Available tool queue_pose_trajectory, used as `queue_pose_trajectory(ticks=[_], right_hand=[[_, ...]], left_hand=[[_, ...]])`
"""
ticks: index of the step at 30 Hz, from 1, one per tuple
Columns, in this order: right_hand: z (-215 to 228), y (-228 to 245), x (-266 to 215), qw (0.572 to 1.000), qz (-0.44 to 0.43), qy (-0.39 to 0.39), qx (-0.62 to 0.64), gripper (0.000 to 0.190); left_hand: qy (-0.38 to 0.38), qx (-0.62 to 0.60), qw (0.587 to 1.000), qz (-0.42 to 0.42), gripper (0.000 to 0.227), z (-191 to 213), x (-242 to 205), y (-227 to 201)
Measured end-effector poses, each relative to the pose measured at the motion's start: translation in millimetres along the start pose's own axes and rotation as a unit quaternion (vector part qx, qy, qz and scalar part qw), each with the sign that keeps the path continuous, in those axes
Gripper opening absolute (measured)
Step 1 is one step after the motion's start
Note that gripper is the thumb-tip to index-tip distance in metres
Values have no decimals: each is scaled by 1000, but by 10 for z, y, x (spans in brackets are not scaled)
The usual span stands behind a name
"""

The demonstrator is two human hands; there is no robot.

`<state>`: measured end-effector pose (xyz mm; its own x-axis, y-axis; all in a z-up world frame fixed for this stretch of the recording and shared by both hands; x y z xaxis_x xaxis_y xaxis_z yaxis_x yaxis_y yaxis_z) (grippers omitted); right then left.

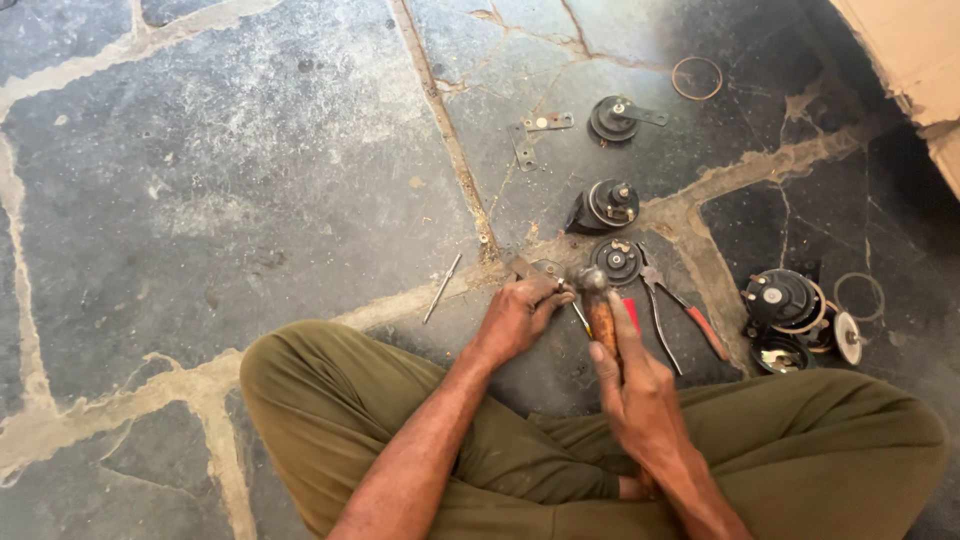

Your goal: The person sits on the floor and uses a hammer and a metal punch to repeatedly strike a small metal component. They adjust the component's position and continue hammering to modify or dislodge parts of the assembly.

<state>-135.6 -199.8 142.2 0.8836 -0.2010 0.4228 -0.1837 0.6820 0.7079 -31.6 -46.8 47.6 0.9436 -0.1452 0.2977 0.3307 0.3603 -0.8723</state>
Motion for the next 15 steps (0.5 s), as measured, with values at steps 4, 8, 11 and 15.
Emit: queue_pose_trajectory(ticks=[4,8,11,15], right_hand=[[168,-31,2,986,-165,-3,-26,59],[191,117,11,997,37,-66,7,56],[26,5,50,999,-1,0,-44,58],[119,-78,-72,988,-153,-17,-14,52]], left_hand=[[0,30,1000,-5,17,-18,7,53],[-5,22,1000,-21,16,-37,-8,85],[2,42,999,-13,14,-39,4,93],[-21,16,1000,-6,17,-36,-97,112]])
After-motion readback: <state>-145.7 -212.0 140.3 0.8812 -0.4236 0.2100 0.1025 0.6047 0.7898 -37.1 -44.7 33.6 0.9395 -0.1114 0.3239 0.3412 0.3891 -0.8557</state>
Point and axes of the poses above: each hand's wrist, its own x-axis towards the middle knuckle, its own z-axis out of the back of the hand, y = z × x, the point moved 4 cm from there along x, towards the middle knuckle, and after that the axes turned 15 degrees about -y, right-handed, at the moved point
